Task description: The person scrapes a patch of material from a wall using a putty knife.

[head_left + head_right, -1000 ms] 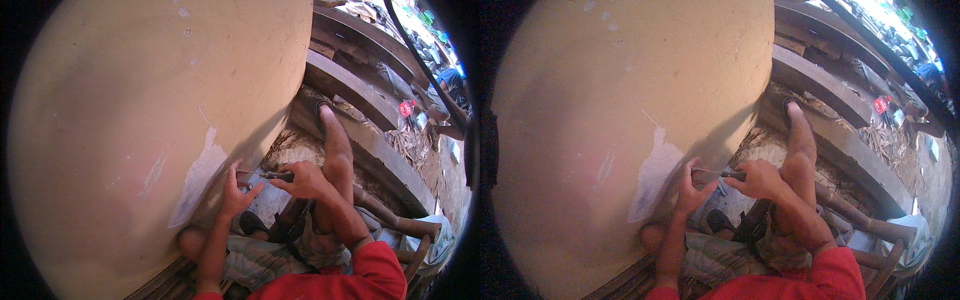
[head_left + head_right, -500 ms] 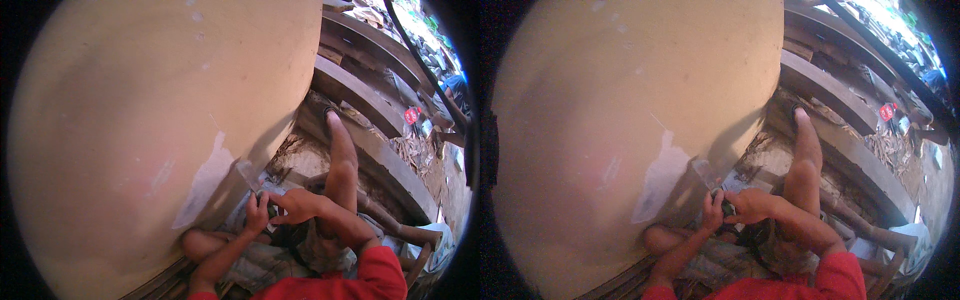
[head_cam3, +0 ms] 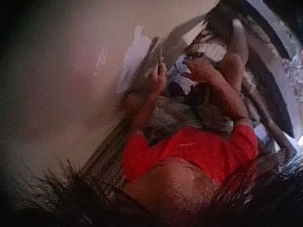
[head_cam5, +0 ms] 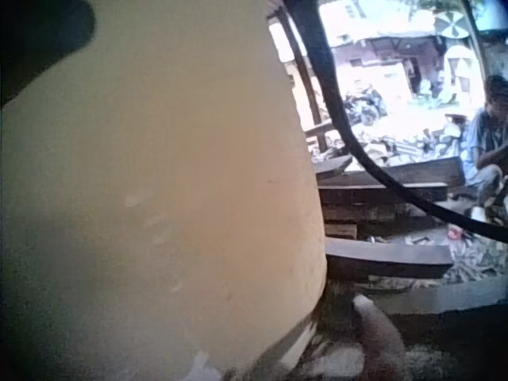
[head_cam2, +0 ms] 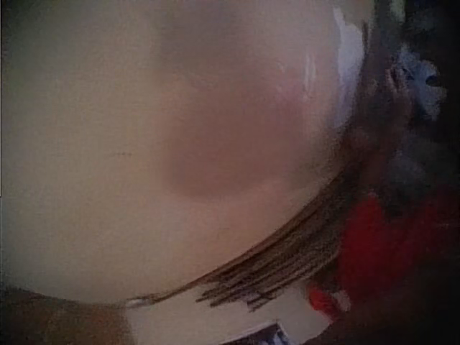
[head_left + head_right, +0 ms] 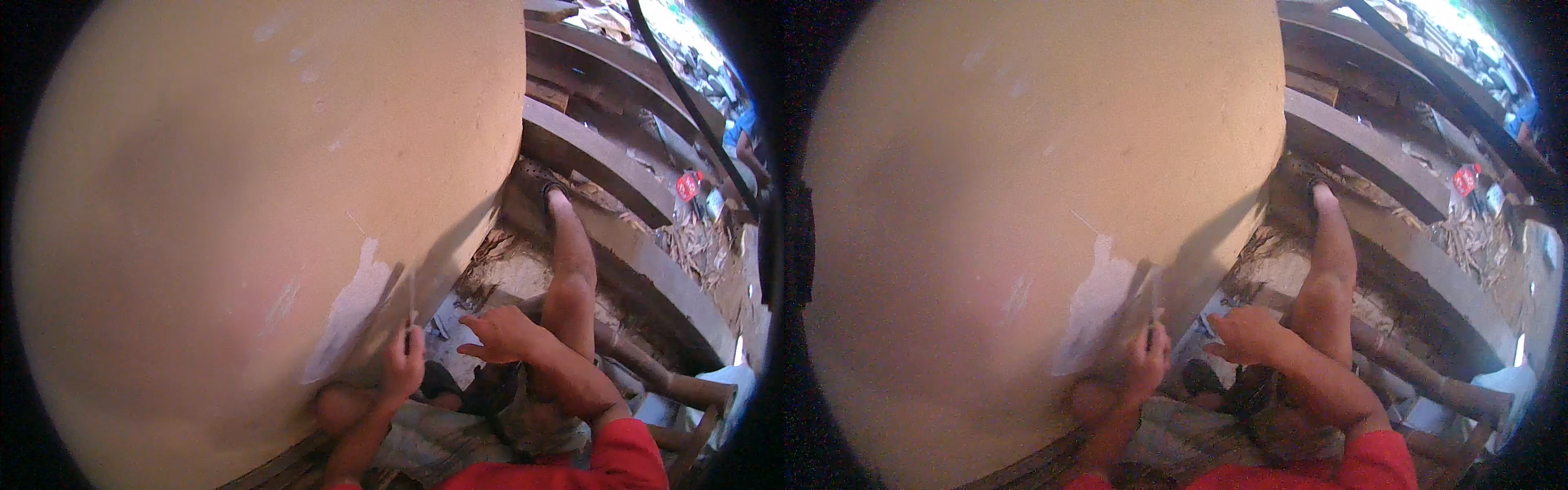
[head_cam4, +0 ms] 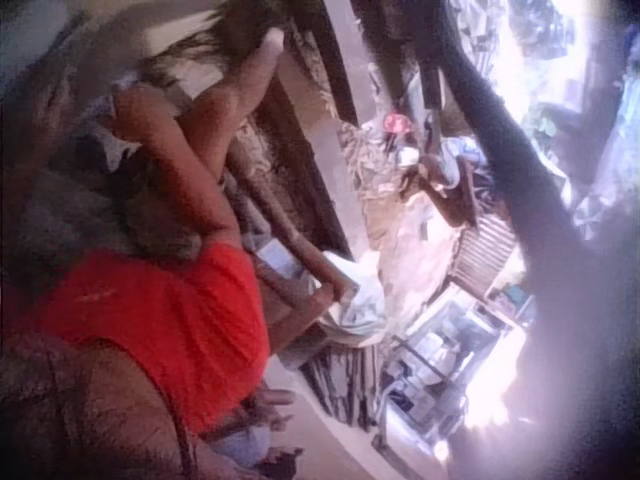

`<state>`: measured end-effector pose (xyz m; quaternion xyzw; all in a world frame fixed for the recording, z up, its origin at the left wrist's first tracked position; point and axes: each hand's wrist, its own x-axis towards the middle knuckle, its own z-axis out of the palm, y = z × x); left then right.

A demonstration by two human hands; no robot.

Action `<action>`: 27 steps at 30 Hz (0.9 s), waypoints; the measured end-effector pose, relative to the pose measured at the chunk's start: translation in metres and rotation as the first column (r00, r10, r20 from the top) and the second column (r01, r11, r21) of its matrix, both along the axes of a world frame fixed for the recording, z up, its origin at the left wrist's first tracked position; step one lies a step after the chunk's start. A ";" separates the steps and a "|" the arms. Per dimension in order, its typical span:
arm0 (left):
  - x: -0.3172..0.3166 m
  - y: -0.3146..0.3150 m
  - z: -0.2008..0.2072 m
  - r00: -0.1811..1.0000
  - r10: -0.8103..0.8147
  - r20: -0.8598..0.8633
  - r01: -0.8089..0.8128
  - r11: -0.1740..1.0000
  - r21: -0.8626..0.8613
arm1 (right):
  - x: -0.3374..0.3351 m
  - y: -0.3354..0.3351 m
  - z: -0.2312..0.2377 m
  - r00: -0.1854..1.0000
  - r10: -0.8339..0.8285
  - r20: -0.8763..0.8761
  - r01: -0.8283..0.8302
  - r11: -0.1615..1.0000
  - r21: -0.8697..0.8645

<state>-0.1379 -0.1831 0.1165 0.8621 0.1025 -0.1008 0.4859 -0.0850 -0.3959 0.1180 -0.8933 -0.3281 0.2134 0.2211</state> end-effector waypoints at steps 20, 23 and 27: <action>-0.003 -0.008 0.086 0.974 0.181 -0.138 -0.159 0.975 0.158 | -0.012 -0.036 0.007 0.993 -0.062 0.099 0.040 0.976 0.214; -0.002 -0.008 0.082 0.972 0.200 -0.123 -0.179 0.971 0.160 | -0.010 -0.036 0.013 0.997 -0.007 0.072 -0.006 0.985 0.174; -0.001 -0.006 0.079 0.976 0.184 -0.115 -0.170 0.978 0.123 | -0.010 -0.039 0.017 0.998 0.040 0.054 -0.049 0.985 0.167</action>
